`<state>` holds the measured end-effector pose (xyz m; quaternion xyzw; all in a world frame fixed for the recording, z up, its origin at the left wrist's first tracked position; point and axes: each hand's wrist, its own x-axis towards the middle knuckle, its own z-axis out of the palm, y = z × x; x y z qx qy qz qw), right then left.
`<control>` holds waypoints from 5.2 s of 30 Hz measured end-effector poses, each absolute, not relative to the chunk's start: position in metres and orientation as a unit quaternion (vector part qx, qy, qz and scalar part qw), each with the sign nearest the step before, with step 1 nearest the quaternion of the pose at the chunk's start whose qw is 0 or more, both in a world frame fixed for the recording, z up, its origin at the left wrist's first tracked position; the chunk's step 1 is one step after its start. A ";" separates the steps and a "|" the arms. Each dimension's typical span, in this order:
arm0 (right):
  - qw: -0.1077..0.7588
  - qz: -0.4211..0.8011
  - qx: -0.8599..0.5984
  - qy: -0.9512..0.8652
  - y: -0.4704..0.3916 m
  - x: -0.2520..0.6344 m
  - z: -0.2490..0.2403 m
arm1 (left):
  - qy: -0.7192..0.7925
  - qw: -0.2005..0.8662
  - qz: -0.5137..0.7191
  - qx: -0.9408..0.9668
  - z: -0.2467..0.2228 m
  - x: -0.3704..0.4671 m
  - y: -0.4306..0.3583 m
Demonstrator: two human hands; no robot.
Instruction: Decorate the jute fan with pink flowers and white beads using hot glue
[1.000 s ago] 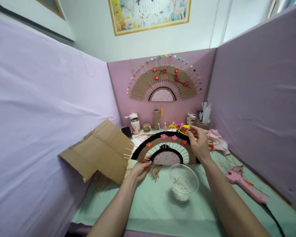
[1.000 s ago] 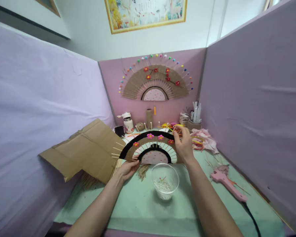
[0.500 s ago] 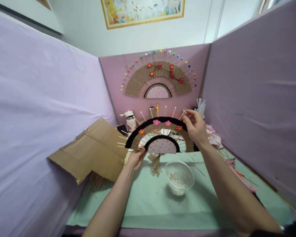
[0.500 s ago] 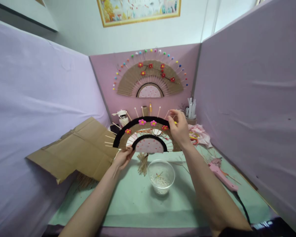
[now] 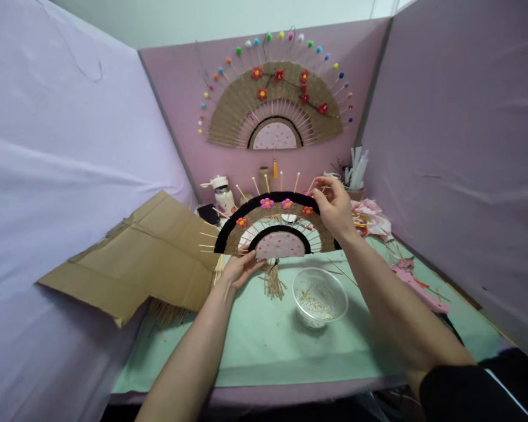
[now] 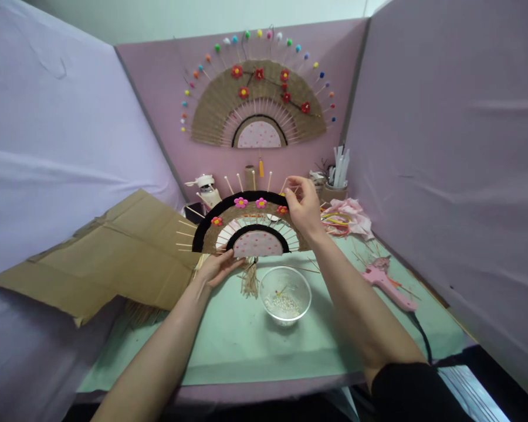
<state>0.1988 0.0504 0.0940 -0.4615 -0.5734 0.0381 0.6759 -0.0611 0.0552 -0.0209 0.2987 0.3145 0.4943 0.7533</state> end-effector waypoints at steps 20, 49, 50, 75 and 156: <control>0.642 0.148 -0.503 -0.560 0.029 0.219 0.072 | 0.361 0.787 0.486 0.115 -0.017 -0.054 0.048; 0.119 0.064 -0.527 -0.839 0.321 0.196 0.134 | 0.346 0.803 0.481 0.066 -0.040 -0.089 0.031; 0.117 0.057 -0.527 -0.840 0.325 0.192 0.132 | 0.349 0.803 0.478 0.062 -0.040 -0.090 0.032; 0.115 0.022 -0.490 -0.864 0.137 0.280 0.170 | 0.358 0.806 0.454 0.125 -0.031 -0.083 0.034; 0.526 0.131 -0.510 -0.668 0.001 0.249 0.115 | 0.523 0.638 0.456 0.334 0.012 -0.069 -0.024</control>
